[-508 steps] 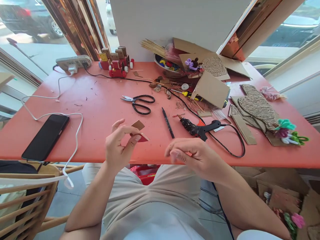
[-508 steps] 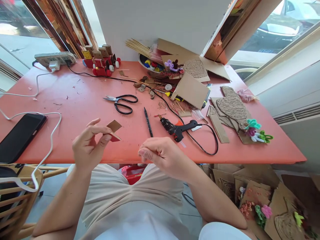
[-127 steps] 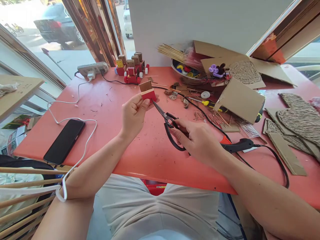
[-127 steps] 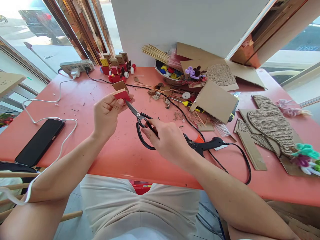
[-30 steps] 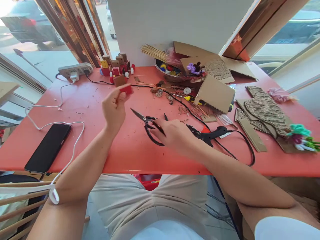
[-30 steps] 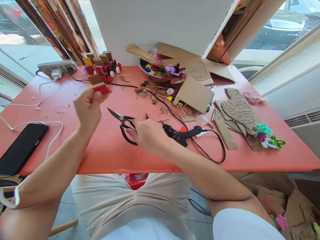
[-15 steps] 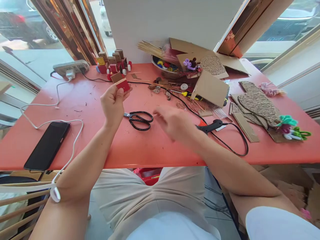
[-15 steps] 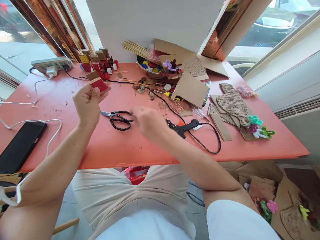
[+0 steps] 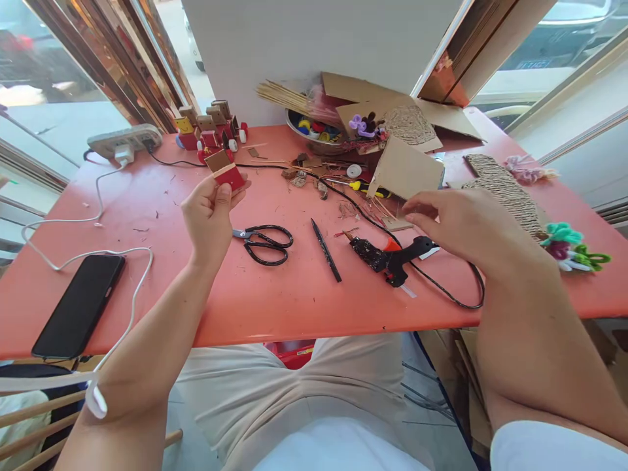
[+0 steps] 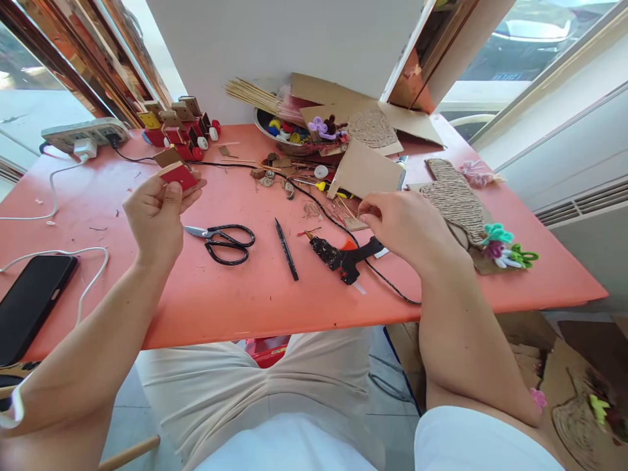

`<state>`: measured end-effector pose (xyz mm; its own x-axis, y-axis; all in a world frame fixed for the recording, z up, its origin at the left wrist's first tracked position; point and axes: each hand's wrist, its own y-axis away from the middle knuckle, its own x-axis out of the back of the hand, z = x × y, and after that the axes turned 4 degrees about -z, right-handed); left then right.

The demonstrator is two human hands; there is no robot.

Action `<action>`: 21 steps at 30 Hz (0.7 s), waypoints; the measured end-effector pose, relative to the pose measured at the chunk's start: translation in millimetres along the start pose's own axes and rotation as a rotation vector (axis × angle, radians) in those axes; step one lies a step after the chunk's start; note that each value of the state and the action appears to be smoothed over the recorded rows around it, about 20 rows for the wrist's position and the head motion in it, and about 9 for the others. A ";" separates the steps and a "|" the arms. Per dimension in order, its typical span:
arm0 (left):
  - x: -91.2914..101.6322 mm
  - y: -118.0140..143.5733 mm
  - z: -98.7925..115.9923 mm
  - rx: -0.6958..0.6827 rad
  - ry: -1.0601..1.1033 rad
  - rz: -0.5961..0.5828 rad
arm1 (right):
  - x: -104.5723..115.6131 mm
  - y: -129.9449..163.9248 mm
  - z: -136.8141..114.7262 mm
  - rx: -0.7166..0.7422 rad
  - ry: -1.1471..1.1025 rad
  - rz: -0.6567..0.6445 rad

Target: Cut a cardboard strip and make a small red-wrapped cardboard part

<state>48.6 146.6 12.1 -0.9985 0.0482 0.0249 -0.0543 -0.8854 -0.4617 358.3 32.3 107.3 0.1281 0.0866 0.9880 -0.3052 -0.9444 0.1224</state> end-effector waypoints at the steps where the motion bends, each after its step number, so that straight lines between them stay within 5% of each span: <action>1: -0.4 0.7 0.5 0.003 -0.011 0.002 | -1.5 -4.6 0.1 0.008 0.009 0.020; 5: -2.4 2.4 0.4 0.000 -0.045 0.016 | -9.2 -23.1 -0.7 0.057 0.110 0.142; 13: -2.4 3.4 0.3 -0.003 -0.024 0.031 | -10.4 -27.9 11.1 0.005 0.287 0.093; 21: -3.2 -0.9 -10.8 0.094 0.082 -0.005 | -13.0 -53.4 -25.6 0.275 0.311 -0.029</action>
<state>51.9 152.2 2.8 -0.9951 0.0867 -0.0472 -0.0627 -0.9243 -0.3766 348.8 89.8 90.3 -0.1707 0.1667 0.9711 -0.0368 -0.9860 0.1627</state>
